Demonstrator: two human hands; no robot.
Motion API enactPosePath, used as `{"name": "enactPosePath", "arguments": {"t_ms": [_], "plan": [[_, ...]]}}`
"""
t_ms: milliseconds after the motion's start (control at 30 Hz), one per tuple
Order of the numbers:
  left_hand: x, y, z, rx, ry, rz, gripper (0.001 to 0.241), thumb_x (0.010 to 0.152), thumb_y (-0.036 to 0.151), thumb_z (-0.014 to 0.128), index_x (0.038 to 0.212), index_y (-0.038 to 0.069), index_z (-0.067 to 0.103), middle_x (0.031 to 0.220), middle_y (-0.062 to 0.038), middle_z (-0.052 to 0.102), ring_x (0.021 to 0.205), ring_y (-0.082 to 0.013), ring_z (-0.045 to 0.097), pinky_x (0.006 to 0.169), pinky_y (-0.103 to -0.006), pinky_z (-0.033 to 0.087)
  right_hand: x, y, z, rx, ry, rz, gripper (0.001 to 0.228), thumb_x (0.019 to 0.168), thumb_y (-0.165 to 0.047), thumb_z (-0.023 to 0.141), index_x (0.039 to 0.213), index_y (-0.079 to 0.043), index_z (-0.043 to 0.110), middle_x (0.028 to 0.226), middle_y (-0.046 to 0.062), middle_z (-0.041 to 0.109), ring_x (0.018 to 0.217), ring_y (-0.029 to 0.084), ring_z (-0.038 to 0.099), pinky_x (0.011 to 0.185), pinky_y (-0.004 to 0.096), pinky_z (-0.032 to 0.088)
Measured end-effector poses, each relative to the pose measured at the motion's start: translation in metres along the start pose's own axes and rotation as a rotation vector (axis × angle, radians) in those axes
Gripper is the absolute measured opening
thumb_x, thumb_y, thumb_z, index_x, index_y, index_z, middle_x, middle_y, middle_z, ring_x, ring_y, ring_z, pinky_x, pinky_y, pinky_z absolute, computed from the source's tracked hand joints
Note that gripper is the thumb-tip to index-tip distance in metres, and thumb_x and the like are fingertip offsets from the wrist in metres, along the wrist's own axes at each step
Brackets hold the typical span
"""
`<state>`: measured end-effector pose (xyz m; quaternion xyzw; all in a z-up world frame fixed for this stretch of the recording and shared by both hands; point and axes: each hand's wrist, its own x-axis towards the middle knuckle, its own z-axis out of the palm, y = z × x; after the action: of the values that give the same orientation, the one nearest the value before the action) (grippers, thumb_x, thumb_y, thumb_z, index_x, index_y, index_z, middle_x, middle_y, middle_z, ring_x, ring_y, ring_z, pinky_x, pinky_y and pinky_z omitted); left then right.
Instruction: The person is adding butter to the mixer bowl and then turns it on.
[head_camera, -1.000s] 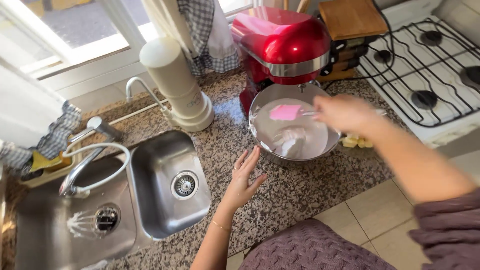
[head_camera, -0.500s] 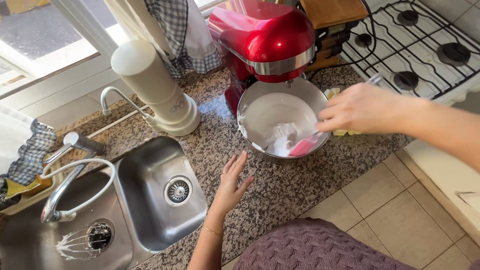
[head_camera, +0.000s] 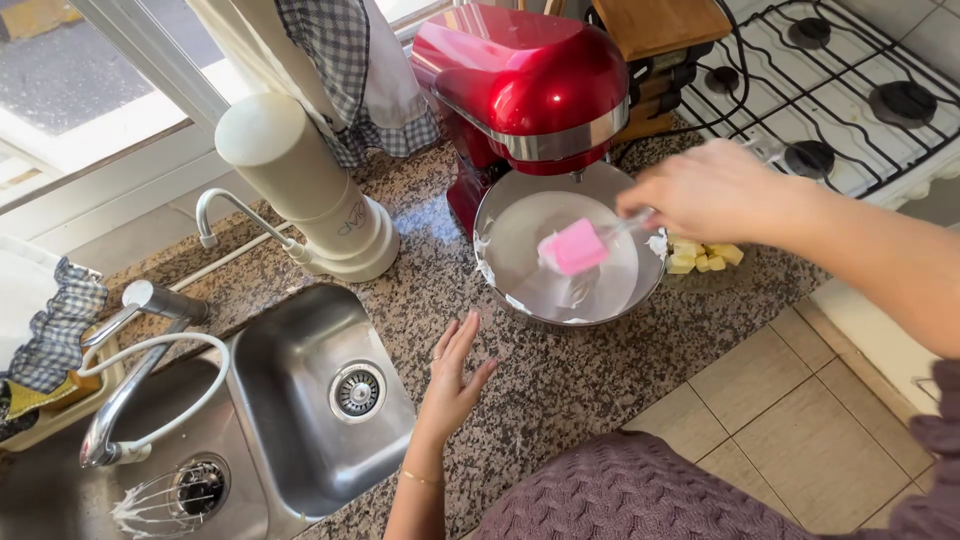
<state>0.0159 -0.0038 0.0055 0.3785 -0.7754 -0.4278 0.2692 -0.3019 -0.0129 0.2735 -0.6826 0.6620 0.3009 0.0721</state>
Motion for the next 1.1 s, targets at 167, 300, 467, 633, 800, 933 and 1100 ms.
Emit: {"name": "enactPosePath", "arguments": {"t_ms": [167,300,467,633,800,933,1100], "plan": [[-0.002,-0.017,0.000,-0.006,0.032,0.008,0.074,0.090,0.019,0.074,0.155,0.012,0.041,0.163,-0.009,0.041,0.152,-0.0331,0.030,0.122,-0.0445,0.025,-0.004,-0.005,0.044,-0.114,0.463,-0.577,0.027,0.078,-0.012,0.068,0.103,-0.023,0.072,0.094,-0.002,0.070,0.086,0.019,0.071,0.066,0.034,0.058],[0.001,-0.008,0.001,-0.002,0.030,0.005,0.074,0.090,0.018,0.073,0.156,0.011,0.041,0.163,-0.008,0.041,0.152,-0.0325,0.030,0.122,-0.0448,0.025,0.027,-0.032,0.080,-0.313,0.367,-0.732,0.010,0.083,-0.013,0.069,0.093,-0.015,0.068,0.093,0.000,0.068,0.095,0.020,0.068,0.076,0.038,0.058],[0.000,-0.007,0.000,-0.013,0.025,0.020,0.074,0.090,0.019,0.074,0.156,0.011,0.041,0.164,-0.008,0.040,0.153,-0.0328,0.029,0.122,-0.0450,0.024,0.052,0.015,0.071,-0.345,0.440,-0.425,0.017,0.088,-0.018,0.068,0.104,-0.017,0.068,0.101,0.003,0.070,0.091,0.019,0.070,0.071,0.032,0.060],[-0.003,-0.015,-0.004,-0.013,0.050,0.031,0.073,0.090,0.020,0.074,0.154,0.010,0.043,0.162,-0.009,0.043,0.152,-0.0330,0.032,0.122,-0.0438,0.027,0.038,0.058,0.024,0.095,-0.029,0.054,0.035,0.089,-0.045,0.070,0.122,-0.037,0.069,0.102,-0.003,0.077,0.096,0.015,0.072,0.085,0.036,0.057],[-0.003,-0.013,-0.008,-0.021,0.059,0.034,0.070,0.090,0.019,0.073,0.153,0.008,0.045,0.161,-0.010,0.045,0.152,-0.0324,0.033,0.122,-0.0440,0.027,0.067,0.120,0.067,0.513,0.077,-0.111,0.034,0.088,-0.036,0.073,0.119,-0.025,0.077,0.085,0.002,0.078,0.081,0.018,0.073,0.078,0.035,0.059],[-0.005,-0.010,-0.007,0.003,0.076,0.079,0.069,0.091,0.020,0.073,0.153,0.007,0.045,0.159,-0.012,0.046,0.150,-0.0331,0.035,0.121,-0.0445,0.028,0.055,0.132,0.074,0.571,-0.014,-0.112,0.040,0.089,-0.032,0.078,0.127,-0.023,0.070,0.077,0.006,0.076,0.076,0.018,0.069,0.074,0.038,0.056],[-0.010,0.005,-0.009,-0.033,0.028,-0.038,0.060,0.091,0.022,0.072,0.147,0.013,0.053,0.139,-0.010,0.061,0.133,-0.0277,0.052,0.112,-0.0420,0.036,0.034,0.104,0.088,0.815,-0.094,0.054,0.034,0.101,-0.025,0.060,0.133,-0.016,0.068,0.086,0.007,0.076,0.079,0.020,0.070,0.072,0.038,0.061]]}}
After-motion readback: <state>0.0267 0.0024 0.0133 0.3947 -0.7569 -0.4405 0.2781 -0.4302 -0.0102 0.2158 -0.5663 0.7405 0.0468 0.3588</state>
